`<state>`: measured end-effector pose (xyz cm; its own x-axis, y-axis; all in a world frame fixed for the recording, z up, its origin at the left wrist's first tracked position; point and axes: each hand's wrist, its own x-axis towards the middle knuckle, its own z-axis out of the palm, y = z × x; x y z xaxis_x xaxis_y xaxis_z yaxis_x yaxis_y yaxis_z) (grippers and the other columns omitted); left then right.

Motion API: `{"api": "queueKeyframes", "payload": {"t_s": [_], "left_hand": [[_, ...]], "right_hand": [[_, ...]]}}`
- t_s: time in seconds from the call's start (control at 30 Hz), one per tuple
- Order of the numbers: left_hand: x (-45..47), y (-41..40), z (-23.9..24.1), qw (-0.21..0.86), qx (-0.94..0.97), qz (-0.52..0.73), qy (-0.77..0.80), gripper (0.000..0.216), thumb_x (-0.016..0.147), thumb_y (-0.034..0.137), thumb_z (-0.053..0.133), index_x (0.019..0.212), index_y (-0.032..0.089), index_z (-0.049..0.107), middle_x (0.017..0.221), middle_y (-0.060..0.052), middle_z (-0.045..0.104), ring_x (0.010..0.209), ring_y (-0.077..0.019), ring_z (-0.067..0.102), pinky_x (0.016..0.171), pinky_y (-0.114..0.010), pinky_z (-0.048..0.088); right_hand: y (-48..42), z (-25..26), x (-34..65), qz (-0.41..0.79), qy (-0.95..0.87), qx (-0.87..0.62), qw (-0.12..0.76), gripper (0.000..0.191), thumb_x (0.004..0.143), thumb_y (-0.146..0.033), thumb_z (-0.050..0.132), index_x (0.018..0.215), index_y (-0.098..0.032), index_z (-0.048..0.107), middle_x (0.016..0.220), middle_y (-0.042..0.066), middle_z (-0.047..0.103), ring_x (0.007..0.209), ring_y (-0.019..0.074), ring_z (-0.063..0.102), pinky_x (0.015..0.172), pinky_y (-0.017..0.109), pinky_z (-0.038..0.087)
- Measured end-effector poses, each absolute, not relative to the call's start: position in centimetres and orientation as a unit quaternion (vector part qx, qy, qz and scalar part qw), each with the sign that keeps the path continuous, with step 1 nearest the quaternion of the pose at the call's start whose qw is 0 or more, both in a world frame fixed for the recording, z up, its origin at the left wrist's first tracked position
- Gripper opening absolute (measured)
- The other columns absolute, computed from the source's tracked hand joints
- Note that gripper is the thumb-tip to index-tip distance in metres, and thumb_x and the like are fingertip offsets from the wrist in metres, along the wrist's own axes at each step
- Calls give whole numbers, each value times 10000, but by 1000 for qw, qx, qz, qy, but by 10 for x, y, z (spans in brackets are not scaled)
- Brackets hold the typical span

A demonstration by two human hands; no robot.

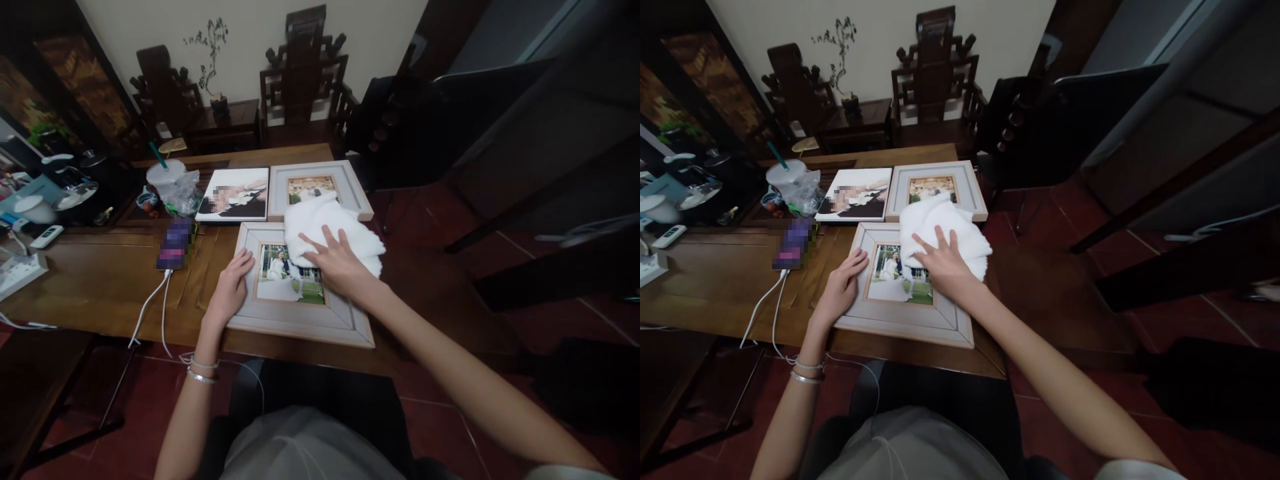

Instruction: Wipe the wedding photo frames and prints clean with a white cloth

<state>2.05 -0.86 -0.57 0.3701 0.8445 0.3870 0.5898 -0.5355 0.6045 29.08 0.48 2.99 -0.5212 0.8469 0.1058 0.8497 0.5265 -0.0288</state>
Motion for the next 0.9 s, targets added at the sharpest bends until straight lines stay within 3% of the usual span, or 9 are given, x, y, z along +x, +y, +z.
{"api": "queueKeyframes", "payload": {"t_s": [0.23, 0.4, 0.53, 0.7, 0.9], "left_hand": [[24, -10, -6, 174, 801, 339, 462, 513, 854, -6, 373, 1285, 141, 610, 1392, -125, 572, 1398, -226, 419, 1178, -523, 324], [23, -10, -5, 181, 812, 319, 454, 542, 846, 5, 382, 1317, 182, 583, 1443, -99, 525, 1428, -232, 370, 1189, -539, 291], [20, -10, -1, 194, 830, 285, 439, 585, 828, 7, 397, 1370, 184, 530, 1501, -102, 453, 1456, -242, 311, 1197, -534, 271], [20, -8, 3, 201, 827, 279, 446, 565, 810, 9, 384, 1327, 153, 561, 1471, -132, 481, 1446, -252, 330, 1182, -545, 294], [21, -7, -1, 210, 820, 301, 440, 505, 890, 68, 362, 1345, 189, 545, 1511, -109, 434, 1472, -227, 273, 1194, -537, 259]], "right_hand": [[-96, 62, 296, 99, -911, -399, -10, 662, 656, 88, 443, 1199, -221, 664, 1538, 63, 396, 1400, 445, 312, 1040, 696, 366], [-118, 68, 294, 147, -918, -367, 2, 710, 620, 94, 432, 1206, -242, 651, 1554, 30, 373, 1430, 396, 276, 1081, 667, 356], [-81, 47, 292, 81, -899, -429, 44, 667, 627, 96, 423, 1185, -185, 658, 1536, 93, 400, 1442, 417, 229, 1080, 718, 284], [-24, 23, 299, -38, -860, -501, 94, 562, 714, 52, 403, 1188, -136, 640, 1522, 125, 418, 1447, 434, 193, 1090, 722, 227], [-17, 27, 291, -37, -860, -505, 62, 598, 698, 77, 395, 1197, -137, 645, 1513, 151, 424, 1419, 462, 253, 1048, 754, 239]]}}
